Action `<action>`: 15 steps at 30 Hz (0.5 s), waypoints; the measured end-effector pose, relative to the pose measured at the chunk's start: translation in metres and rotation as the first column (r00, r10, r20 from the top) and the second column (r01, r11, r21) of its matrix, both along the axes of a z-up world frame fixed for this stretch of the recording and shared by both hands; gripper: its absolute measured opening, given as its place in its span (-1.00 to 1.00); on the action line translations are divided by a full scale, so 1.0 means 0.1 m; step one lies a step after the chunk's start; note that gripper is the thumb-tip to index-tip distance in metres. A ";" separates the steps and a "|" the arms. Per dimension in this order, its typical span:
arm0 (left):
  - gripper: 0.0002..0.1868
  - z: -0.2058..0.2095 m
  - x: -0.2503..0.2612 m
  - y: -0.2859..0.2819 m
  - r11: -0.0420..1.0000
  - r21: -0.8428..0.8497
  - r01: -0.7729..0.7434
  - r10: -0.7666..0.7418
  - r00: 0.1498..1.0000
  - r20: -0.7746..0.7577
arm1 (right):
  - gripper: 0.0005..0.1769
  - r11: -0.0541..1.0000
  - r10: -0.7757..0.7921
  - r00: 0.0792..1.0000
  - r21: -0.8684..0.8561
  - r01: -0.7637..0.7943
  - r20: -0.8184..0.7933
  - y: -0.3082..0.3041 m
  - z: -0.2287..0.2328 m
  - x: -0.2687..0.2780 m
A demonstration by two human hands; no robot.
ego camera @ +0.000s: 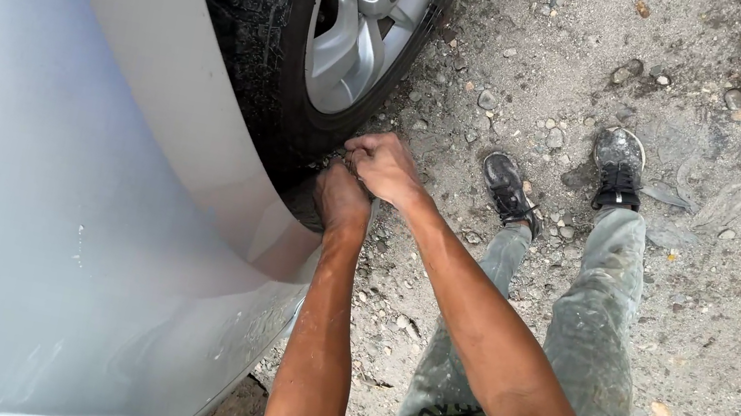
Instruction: The person uses a socket wrench to remove bolts from the front bumper of a silver car with the hood open. They then move to the side of the vehicle and use a small tool to remove fasteners from the wheel arch area.
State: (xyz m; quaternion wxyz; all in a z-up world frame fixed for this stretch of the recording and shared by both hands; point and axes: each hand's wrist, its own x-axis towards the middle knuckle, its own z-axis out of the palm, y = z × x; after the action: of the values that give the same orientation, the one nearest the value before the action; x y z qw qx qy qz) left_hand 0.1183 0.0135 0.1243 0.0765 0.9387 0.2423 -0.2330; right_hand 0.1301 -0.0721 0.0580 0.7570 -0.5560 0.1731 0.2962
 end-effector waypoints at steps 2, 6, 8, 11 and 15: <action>-0.74 -0.01 -0.01 0.03 0.999 0.031 -0.036 0.036 0.999 -0.009 | -0.69 0.934 -0.092 0.995 0.344 0.096 -0.028 -0.01 -0.20 -0.09; -0.77 -0.08 0.00 0.08 0.977 0.106 0.185 -0.188 0.982 0.019 | -0.74 0.865 -0.209 0.918 0.374 0.335 -0.338 0.00 -0.16 -0.13; -0.74 -0.03 -0.06 0.06 0.975 0.120 0.188 -0.190 0.982 0.006 | -0.75 0.903 -0.331 0.894 0.175 0.393 -0.301 -0.03 0.16 -0.15; -0.73 0.02 0.01 -0.02 0.983 0.120 0.139 -0.135 0.990 -0.042 | -0.73 0.952 -0.050 0.988 -0.305 0.003 -0.146 -0.19 0.62 0.07; -0.67 -0.02 -0.01 0.04 0.991 0.072 0.110 -0.113 0.992 0.047 | -0.64 0.988 -0.125 0.989 -0.104 0.117 -0.075 0.16 0.18 0.00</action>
State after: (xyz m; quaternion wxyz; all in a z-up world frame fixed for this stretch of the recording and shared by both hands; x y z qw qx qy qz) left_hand 0.1176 0.0177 0.1218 0.0367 0.9585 0.1954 -0.2045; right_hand 0.1301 -0.0562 0.0764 0.7372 -0.5691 0.2519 0.2630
